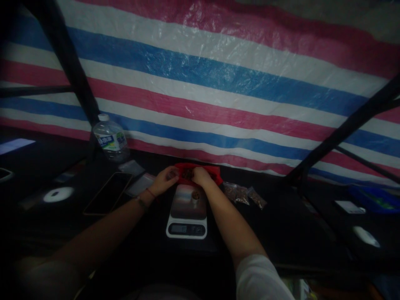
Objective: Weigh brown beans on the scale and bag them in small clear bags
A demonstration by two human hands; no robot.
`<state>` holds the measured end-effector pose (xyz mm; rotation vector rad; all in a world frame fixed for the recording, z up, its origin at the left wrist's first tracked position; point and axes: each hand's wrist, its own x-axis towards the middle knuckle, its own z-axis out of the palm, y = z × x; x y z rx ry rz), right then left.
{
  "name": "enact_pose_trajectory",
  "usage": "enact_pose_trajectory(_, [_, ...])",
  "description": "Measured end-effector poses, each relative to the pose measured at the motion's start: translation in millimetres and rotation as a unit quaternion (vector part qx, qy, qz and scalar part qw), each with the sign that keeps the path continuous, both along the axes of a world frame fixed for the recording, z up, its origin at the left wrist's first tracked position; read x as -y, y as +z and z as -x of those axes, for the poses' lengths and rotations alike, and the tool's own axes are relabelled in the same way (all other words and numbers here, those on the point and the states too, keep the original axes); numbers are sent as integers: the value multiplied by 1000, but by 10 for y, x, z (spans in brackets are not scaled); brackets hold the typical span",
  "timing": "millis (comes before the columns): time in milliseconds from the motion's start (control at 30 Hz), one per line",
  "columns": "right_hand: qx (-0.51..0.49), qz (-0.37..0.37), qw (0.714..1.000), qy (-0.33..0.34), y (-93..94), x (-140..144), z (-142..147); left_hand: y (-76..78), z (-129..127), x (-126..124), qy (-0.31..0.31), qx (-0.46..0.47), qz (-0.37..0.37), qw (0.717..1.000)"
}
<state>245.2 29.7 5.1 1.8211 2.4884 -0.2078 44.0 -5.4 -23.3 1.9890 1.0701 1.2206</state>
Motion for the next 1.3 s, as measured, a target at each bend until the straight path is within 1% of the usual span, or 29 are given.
enact_pose_trajectory(200, [-23,-15,1000,6,40,14,-24,-22,5,-17,-4,4,-5,1000])
enact_pose_trajectory(333, [-81,-33,996,14,94,61,-99,-33,3,-27,-9,0,-12,1000])
enact_pose_trajectory(467, [-117,-44,992,-13,119,150,-181,-60,-5,-45,-10,-2,-17,1000])
enact_pose_trajectory(600, [-134,-57,988,-45,84,202,-246,-74,-15,-54,-11,-1,-24,1000])
enact_pose_trajectory(733, [-130,-68,988,-52,30,191,-280,-74,-18,-54,-5,1,-20,1000])
enact_pose_trajectory(800, [-147,-87,984,-53,41,222,-291,-74,-15,-54,-2,3,-17,1000])
enact_pose_trajectory(900, [-215,-121,968,-42,148,403,-309,-72,-7,-53,-2,6,-18,1000])
enact_pose_trajectory(1000, [-280,-110,954,-12,333,732,-325,-66,-2,-47,-2,3,-13,1000])
enact_pose_trajectory(1067, [-281,-82,956,-4,451,961,-321,-61,-4,-42,-5,-1,-8,1000])
enact_pose_trajectory(1133, [-273,-35,961,-10,526,1135,-298,-60,-10,-40,-10,0,-5,1000])
enact_pose_trajectory(1200, [-254,-1,967,-20,546,1230,-258,-65,-15,-40,-15,7,-3,1000])
enact_pose_trajectory(1300, [-214,-1,976,-48,507,1253,-190,-81,-19,-43,-12,10,-2,1000])
